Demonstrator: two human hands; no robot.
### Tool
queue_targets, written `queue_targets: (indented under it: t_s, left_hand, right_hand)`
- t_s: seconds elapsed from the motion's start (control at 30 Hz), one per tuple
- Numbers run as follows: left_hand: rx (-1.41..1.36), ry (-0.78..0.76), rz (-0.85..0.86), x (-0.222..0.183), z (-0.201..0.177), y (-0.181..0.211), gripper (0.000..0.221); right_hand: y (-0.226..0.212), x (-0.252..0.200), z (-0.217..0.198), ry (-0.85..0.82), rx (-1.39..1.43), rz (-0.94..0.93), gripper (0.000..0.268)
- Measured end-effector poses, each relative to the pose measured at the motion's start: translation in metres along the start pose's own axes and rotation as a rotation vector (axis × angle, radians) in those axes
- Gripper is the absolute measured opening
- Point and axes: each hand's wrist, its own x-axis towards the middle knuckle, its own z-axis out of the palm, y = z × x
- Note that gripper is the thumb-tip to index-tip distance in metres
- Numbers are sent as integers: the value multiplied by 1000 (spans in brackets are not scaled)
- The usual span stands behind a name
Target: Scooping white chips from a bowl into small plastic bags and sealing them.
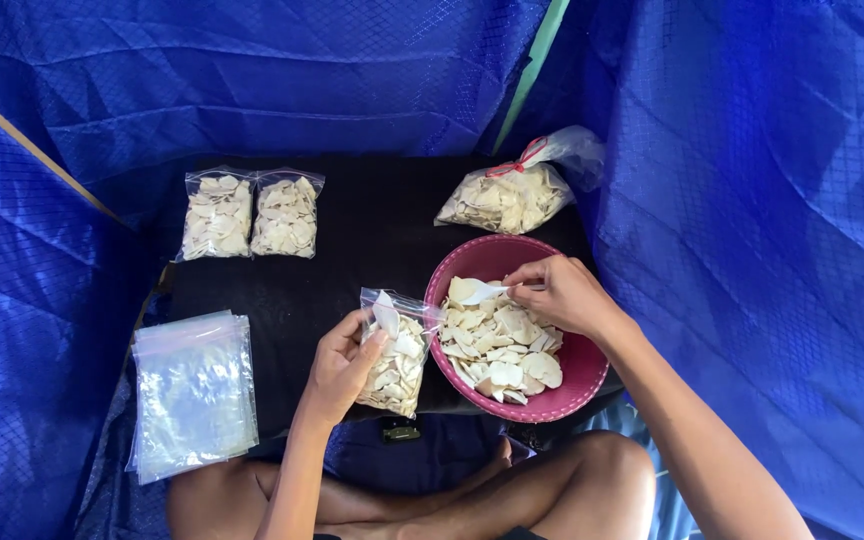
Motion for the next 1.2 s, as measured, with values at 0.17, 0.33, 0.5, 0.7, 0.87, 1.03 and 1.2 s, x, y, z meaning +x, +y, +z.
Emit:
queue_targets:
  t_s: [0.17, 0.33, 0.5, 0.7, 0.87, 1.03, 1.2]
  left_hand:
    - [-19, 3, 7, 3, 2, -7, 29]
    - [-21, 9, -17, 3, 2, -8, 32]
    - [-14, 10, -10, 4, 1, -15, 32]
    - [-29, 28, -17, 6, 2, -10, 35]
    - [-42, 30, -19, 3, 4, -6, 36]
    - [-90, 78, 6, 4, 1, -7, 38]
    - [-57, 99, 144, -3, 0, 5, 24]
  right_hand:
    - [-7, -2, -11, -26, 91, 30, 26]
    - [-47, -15, -28, -42, 69, -12, 26]
    - [-82, -19, -26, -12, -213, -165, 23]
    - [-96, -31, -24, 23, -379, -252, 19]
    - [-64, -32, -33, 117, -495, -173, 18]
    - [-14, -28, -6, 124, -597, 35, 26]
    - [-67, -50, 0, 282, -144, -490, 30]
